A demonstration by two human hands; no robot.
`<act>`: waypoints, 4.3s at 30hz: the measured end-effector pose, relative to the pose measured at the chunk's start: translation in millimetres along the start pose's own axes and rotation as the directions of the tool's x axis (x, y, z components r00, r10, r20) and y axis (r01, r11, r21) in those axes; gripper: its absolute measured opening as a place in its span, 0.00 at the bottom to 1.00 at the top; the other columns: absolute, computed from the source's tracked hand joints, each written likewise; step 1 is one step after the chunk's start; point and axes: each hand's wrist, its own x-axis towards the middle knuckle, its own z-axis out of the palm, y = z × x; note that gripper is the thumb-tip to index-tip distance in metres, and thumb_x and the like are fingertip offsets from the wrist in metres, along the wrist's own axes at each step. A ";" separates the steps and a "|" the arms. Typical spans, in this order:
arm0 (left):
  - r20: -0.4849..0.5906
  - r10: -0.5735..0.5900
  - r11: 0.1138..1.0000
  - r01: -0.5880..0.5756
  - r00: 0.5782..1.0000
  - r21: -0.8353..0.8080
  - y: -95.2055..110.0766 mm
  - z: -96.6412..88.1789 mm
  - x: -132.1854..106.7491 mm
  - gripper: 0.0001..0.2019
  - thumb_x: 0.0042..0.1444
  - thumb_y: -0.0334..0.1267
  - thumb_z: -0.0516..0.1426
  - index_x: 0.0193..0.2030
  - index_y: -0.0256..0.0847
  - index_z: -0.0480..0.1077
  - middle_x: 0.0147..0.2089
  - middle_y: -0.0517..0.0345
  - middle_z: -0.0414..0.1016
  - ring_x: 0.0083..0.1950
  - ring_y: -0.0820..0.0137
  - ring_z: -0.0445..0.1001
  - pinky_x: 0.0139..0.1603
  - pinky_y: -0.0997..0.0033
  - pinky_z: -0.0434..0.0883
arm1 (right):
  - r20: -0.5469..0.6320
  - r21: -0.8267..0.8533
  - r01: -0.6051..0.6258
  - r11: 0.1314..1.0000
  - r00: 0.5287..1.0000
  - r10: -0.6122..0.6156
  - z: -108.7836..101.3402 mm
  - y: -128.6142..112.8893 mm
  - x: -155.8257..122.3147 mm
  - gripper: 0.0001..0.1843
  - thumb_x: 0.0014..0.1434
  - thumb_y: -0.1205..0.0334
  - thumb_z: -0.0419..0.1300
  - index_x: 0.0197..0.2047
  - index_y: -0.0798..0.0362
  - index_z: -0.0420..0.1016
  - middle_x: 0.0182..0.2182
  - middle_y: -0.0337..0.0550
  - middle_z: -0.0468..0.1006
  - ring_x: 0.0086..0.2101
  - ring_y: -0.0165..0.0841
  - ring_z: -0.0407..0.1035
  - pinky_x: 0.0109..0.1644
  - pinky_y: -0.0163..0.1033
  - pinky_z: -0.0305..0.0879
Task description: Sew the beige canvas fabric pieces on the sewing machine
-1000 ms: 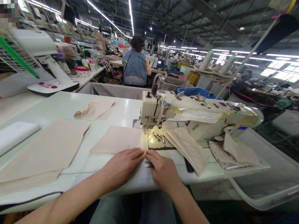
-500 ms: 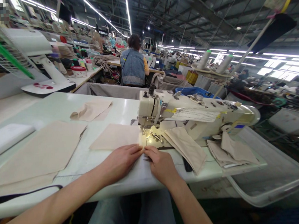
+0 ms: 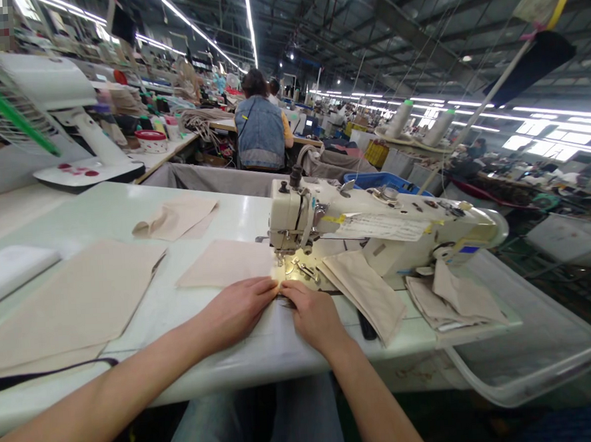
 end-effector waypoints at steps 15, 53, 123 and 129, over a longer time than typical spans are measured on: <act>0.058 -0.076 0.997 0.076 0.995 0.016 -8.3 -4.5 11.4 0.18 0.64 0.26 0.51 0.57 0.37 0.74 0.60 0.45 0.78 0.59 0.57 0.77 0.62 0.56 0.73 | 0.032 -0.035 -0.010 0.999 0.999 0.011 -1.5 8.0 14.5 0.26 0.65 0.75 0.50 0.62 0.49 0.74 0.64 0.38 0.73 0.58 0.33 0.72 0.60 0.38 0.69; 0.038 -0.064 0.995 0.060 0.997 0.084 -35.1 -3.5 33.3 0.18 0.61 0.23 0.51 0.52 0.37 0.75 0.57 0.44 0.78 0.57 0.58 0.78 0.61 0.58 0.74 | 0.025 -0.215 -0.118 0.969 0.992 0.126 -7.8 -5.9 20.2 0.24 0.69 0.71 0.49 0.60 0.44 0.75 0.61 0.42 0.73 0.45 0.35 0.77 0.48 0.38 0.72; 0.024 -0.203 0.964 0.196 0.979 0.180 -36.9 3.6 23.5 0.09 0.61 0.25 0.54 0.42 0.34 0.75 0.44 0.43 0.78 0.46 0.61 0.78 0.48 0.64 0.76 | -0.163 -0.129 -0.148 0.981 0.978 0.126 21.6 5.1 -10.0 0.29 0.54 0.78 0.53 0.55 0.50 0.80 0.59 0.44 0.77 0.48 0.37 0.79 0.48 0.36 0.75; 0.063 -0.171 0.971 0.157 0.983 0.180 10.9 5.7 -29.1 0.09 0.60 0.24 0.55 0.43 0.35 0.76 0.45 0.43 0.79 0.46 0.61 0.79 0.45 0.65 0.77 | -0.270 -0.038 -0.094 0.995 0.959 0.081 29.1 11.1 -14.3 0.27 0.53 0.78 0.53 0.50 0.49 0.81 0.56 0.43 0.80 0.47 0.36 0.78 0.48 0.34 0.73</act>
